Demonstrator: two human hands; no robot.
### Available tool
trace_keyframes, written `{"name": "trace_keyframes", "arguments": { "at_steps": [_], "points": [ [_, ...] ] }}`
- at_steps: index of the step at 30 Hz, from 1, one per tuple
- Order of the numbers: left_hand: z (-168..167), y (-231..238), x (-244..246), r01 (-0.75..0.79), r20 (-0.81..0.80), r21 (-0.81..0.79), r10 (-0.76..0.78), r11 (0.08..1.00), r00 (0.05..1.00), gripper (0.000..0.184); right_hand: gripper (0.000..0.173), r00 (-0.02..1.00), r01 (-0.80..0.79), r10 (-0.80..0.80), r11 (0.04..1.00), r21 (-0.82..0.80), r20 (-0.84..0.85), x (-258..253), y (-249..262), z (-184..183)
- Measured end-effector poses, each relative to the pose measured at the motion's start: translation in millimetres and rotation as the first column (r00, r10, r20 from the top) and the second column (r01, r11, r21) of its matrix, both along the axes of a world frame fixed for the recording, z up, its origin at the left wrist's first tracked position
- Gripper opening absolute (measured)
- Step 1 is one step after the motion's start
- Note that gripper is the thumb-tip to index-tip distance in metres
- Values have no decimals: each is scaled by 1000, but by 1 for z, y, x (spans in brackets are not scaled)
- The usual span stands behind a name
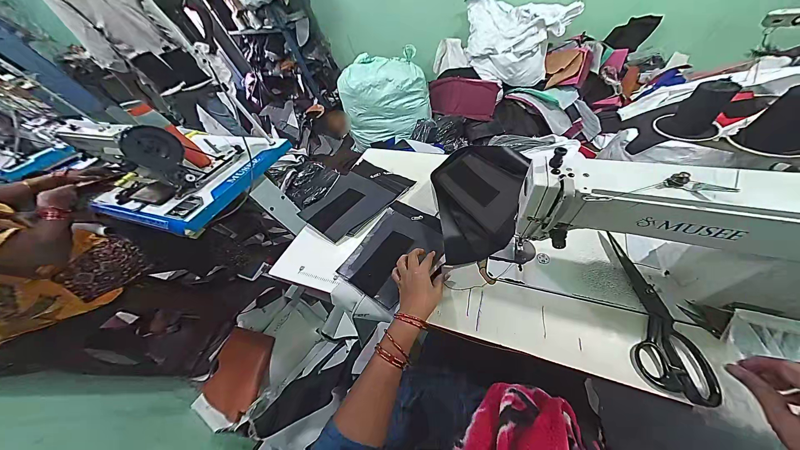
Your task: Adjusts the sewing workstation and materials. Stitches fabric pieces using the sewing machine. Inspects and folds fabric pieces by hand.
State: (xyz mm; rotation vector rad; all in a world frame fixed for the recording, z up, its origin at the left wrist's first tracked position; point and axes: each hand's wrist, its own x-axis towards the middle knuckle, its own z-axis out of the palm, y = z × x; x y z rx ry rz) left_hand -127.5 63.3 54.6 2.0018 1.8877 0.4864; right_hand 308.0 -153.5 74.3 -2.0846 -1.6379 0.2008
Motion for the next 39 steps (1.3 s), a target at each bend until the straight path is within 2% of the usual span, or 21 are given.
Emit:
{"name": "trace_keyframes", "arguments": {
  "at_steps": [2,6,11,14,17,19,21,24,28,29,32,33,36,39],
  "points": [
    [-5,1,0,42,-10,-13,-42,999,999,45,32,1000,-25,25,1000,-2,14,-21,6,-16],
    [-18,6,0,83,24,85,-86,993,996,31,39,996,59,-56,997,-43,74,-44,17,-40],
    [-21,9,0,140,1,141,-141,980,990,26,60,987,149,-140,980,-129,77,-60,27,-38],
    [-28,8,-1,156,53,245,-174,957,983,26,64,971,236,-237,953,-191,15,-62,32,-29],
    [-36,7,-6,217,88,412,-276,885,957,33,71,948,244,-282,942,-228,-150,-58,26,-18],
    [-39,2,-13,320,56,451,-385,833,921,37,70,921,211,-290,933,-290,-262,-57,16,-14],
    [-35,-1,-21,429,29,351,-467,832,884,33,65,905,212,-325,904,-371,-274,-58,7,-11],
    [-35,1,-27,448,57,275,-479,851,876,18,59,883,254,-416,814,-522,-219,-58,-2,-8],
    [-37,16,-25,487,21,327,-521,810,853,13,48,861,258,-435,821,-510,-265,-66,-13,-1],
    [-35,21,-23,523,-31,294,-538,800,842,15,46,852,250,-433,830,-498,-293,-68,-15,1],
    [-19,32,-17,589,-140,18,-581,808,802,25,44,878,164,-345,869,-467,-333,-73,-20,1],
    [-15,34,-15,593,-99,-11,-591,805,800,26,46,895,120,-295,882,-456,-334,-76,-22,1],
    [-6,39,-15,585,181,131,-599,801,780,23,54,928,-10,-133,925,-381,-348,-90,-24,2],
    [2,48,-14,544,379,122,-546,830,747,24,62,942,-155,66,955,-253,-329,-103,-25,-1]
  ]
}}
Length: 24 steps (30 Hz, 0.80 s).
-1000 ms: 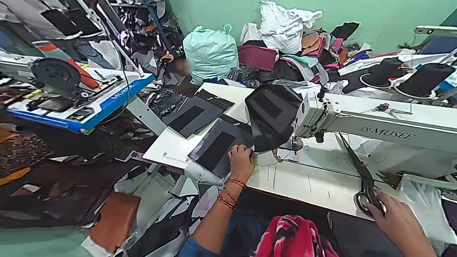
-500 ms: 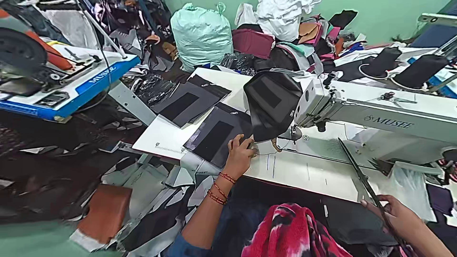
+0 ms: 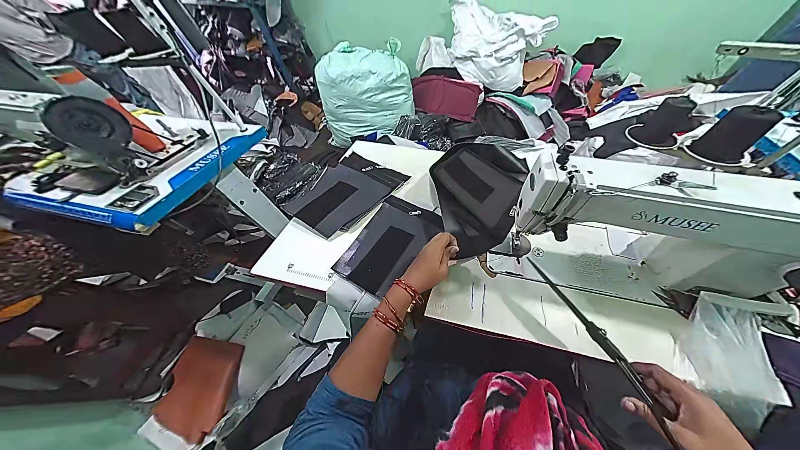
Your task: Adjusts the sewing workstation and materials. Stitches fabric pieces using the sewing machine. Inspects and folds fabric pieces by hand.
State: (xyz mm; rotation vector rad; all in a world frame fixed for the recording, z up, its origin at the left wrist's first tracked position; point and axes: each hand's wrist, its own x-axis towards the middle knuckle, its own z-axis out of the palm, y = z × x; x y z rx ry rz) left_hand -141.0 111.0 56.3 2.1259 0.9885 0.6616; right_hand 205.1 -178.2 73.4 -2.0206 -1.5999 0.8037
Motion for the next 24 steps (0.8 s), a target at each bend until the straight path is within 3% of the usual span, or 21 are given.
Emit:
{"name": "trace_keyframes", "arguments": {
  "at_steps": [5,9,18,24],
  "points": [
    [8,14,2,-92,53,-64,95,994,994,24,79,979,-101,103,995,-21,176,-25,20,4],
    [11,15,1,-110,99,-157,127,981,987,25,75,930,-133,101,989,68,354,-48,44,-2],
    [9,10,0,-130,170,-178,161,975,972,27,70,904,-176,82,966,190,419,-74,80,-6],
    [11,8,1,-134,162,-179,163,975,973,26,61,895,-189,96,966,175,436,-82,87,-6]
  ]
}}
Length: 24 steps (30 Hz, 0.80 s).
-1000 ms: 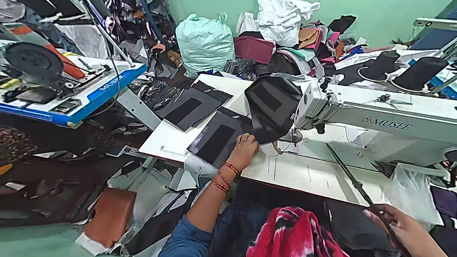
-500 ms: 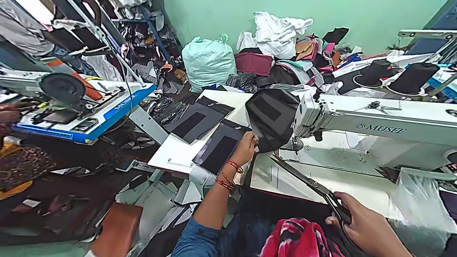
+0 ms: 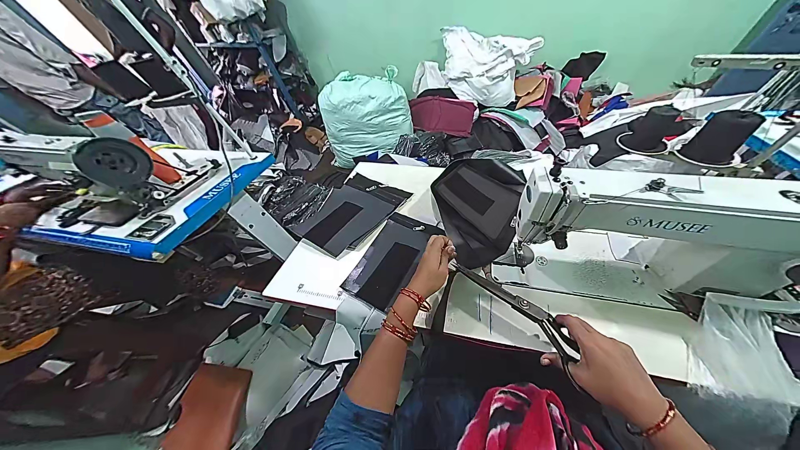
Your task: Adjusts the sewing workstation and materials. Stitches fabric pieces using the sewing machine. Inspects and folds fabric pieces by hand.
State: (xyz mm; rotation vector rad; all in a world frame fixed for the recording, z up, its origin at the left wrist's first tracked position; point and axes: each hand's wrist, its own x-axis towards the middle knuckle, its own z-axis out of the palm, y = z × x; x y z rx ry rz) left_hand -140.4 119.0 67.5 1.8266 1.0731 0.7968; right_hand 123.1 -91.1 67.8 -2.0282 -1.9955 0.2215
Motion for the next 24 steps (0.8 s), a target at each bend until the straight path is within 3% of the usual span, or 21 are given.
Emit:
{"name": "trace_keyframes", "arguments": {
  "at_steps": [4,9,17,20,24],
  "points": [
    [-2,-1,-1,-6,-22,55,7,998,1000,25,56,1000,1,-2,999,-34,-25,-4,3,1],
    [-8,-5,-5,4,-84,278,21,961,996,25,58,997,-9,5,999,-44,-81,3,-9,-1],
    [-11,-58,-18,130,-271,345,-34,930,962,23,73,887,-142,2,952,-270,-462,81,-94,20],
    [-27,-86,-1,204,-242,353,-122,913,963,18,73,858,-32,-121,957,-287,-499,101,-120,29],
    [-42,-101,29,381,-229,476,-307,793,924,18,64,862,285,-372,918,-277,-345,116,-113,20]
  ]
}}
